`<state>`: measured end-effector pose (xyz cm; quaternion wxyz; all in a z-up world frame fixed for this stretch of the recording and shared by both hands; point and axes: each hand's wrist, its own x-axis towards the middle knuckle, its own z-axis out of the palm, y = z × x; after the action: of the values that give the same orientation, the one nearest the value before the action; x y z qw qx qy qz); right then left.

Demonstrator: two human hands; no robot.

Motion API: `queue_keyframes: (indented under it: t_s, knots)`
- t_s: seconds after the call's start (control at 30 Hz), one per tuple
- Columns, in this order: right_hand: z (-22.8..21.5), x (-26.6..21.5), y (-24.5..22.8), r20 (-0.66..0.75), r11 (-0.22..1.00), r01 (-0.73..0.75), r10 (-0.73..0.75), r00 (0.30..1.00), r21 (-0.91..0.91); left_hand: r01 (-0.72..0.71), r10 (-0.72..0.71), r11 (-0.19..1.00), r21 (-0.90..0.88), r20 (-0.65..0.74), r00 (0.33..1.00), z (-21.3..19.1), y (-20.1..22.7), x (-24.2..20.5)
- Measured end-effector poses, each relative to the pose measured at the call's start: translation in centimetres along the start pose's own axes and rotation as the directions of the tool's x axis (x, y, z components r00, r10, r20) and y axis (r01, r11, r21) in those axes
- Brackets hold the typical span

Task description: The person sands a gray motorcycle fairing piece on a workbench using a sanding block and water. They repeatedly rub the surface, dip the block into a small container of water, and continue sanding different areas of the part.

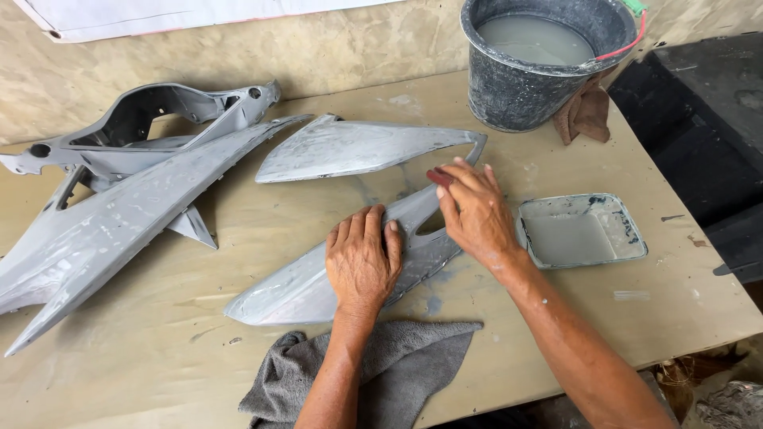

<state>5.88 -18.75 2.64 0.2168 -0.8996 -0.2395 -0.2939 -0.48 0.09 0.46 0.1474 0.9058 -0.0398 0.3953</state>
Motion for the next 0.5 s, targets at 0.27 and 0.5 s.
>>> queue_keyframes:
  t_s: [0.27, 0.5]
  knots:
    - [3.8, -0.8, 4.7, -0.182, 0.999, -0.045, 0.041, 0.982, -0.017, -0.009, 0.009, 1.000, 0.001, -0.008, 1.000, 0.1, 0.0, 0.0]
    - [1.9, -3.1, -2.9, -0.122, 0.985, 0.154, -0.144, 0.982, 0.075, -0.013, 0.013, 1.000, 0.018, 0.005, 1.000, 0.3, -0.2, -0.1]
